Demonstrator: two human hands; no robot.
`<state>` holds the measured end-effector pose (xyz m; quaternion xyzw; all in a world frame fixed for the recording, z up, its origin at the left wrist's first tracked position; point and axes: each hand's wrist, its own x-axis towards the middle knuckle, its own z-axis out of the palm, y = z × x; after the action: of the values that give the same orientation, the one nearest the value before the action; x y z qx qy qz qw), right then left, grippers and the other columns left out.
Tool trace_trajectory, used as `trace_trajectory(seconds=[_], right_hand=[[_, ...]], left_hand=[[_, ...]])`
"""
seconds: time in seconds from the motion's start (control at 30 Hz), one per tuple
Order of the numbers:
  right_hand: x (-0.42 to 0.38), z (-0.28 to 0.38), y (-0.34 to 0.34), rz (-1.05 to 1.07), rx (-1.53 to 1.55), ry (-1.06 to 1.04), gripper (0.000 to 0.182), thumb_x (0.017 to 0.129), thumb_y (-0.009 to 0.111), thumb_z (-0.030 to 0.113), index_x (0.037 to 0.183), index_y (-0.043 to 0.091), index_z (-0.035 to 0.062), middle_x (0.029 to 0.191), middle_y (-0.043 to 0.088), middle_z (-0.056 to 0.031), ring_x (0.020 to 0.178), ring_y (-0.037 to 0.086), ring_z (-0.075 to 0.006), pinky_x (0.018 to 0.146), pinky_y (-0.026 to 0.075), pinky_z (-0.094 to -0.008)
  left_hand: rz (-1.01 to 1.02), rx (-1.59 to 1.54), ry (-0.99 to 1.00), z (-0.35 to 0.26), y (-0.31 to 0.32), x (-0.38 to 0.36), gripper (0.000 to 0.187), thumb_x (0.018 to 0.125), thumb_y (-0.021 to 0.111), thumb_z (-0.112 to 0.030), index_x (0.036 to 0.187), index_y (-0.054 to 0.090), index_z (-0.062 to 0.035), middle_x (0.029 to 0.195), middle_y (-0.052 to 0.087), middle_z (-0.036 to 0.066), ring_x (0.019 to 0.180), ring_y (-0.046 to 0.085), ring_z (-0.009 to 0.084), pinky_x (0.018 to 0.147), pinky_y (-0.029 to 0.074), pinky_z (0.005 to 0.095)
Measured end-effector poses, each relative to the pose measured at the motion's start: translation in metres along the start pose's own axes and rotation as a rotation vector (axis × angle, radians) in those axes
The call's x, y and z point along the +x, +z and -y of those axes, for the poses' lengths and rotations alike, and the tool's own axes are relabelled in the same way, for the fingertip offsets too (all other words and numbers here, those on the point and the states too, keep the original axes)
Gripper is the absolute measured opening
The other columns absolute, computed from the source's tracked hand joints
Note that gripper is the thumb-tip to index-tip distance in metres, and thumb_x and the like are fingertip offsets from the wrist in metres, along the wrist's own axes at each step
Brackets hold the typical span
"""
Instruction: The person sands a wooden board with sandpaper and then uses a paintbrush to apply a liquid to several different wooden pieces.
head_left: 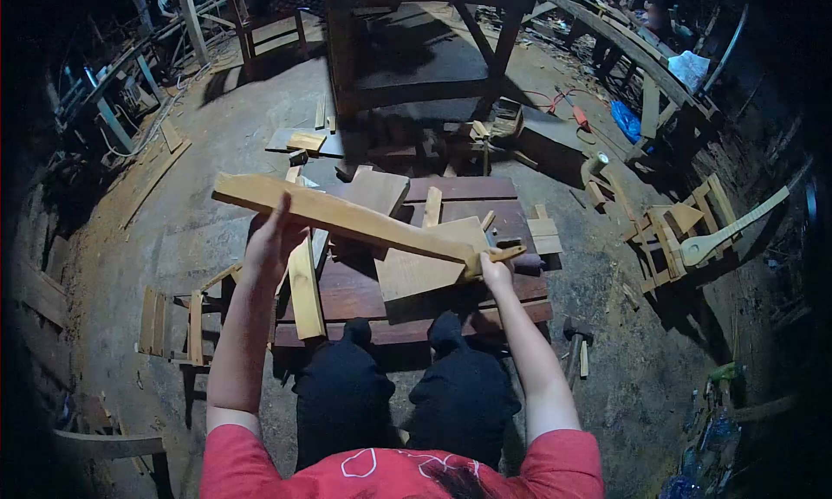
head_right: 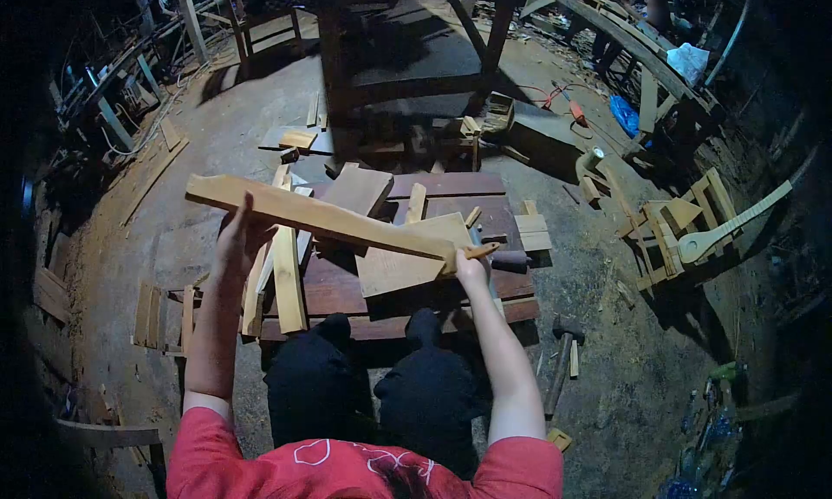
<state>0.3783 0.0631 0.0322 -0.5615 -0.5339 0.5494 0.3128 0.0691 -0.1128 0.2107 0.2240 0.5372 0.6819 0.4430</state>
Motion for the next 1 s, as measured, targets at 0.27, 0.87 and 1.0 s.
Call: trace_trajectory(seconds=[0.27, 0.87, 1.0], right_hand=[[0.018, -0.01, -0.014, -0.142, -0.151, -0.312, 0.027, 0.075, 0.054, 0.022, 0.092, 0.049, 0.0019, 0.075, 0.054, -0.0042, 0.069, 0.049, -0.01, 0.062, 0.041, -0.0241], [0.062, 0.021, -0.003, 0.088, -0.457, -0.167, 0.035, 0.069, 0.054, 0.032, 0.085, 0.053, 0.0001, 0.082, 0.056, -0.0127, 0.078, 0.054, -0.0233, 0.068, 0.041, -0.0332], [0.083, 0.02, 0.013, 0.106, -0.553, -0.189, 0.029, 0.069, 0.049, 0.026, 0.076, 0.054, -0.0014, 0.075, 0.056, -0.018, 0.074, 0.053, -0.0312, 0.067, 0.042, -0.0363]], left_hand=[[-0.169, -0.448, 0.248, 0.008, 0.016, 0.038, 0.061, 0.069, 0.051, -0.049, 0.106, 0.038, -0.0032, 0.094, 0.048, 0.009, 0.088, 0.046, 0.0236, 0.08, 0.036, 0.0386], [0.734, -0.556, 0.588, -0.01, 0.035, 0.082, 0.067, 0.065, 0.032, -0.069, 0.069, 0.04, -0.0033, 0.058, 0.041, 0.006, 0.057, 0.039, 0.0167, 0.06, 0.029, 0.0261], [0.807, -0.462, 0.612, -0.014, 0.044, 0.098, 0.063, 0.064, 0.037, -0.068, 0.069, 0.038, -0.0052, 0.056, 0.041, 0.004, 0.055, 0.038, 0.0147, 0.059, 0.029, 0.0255]])
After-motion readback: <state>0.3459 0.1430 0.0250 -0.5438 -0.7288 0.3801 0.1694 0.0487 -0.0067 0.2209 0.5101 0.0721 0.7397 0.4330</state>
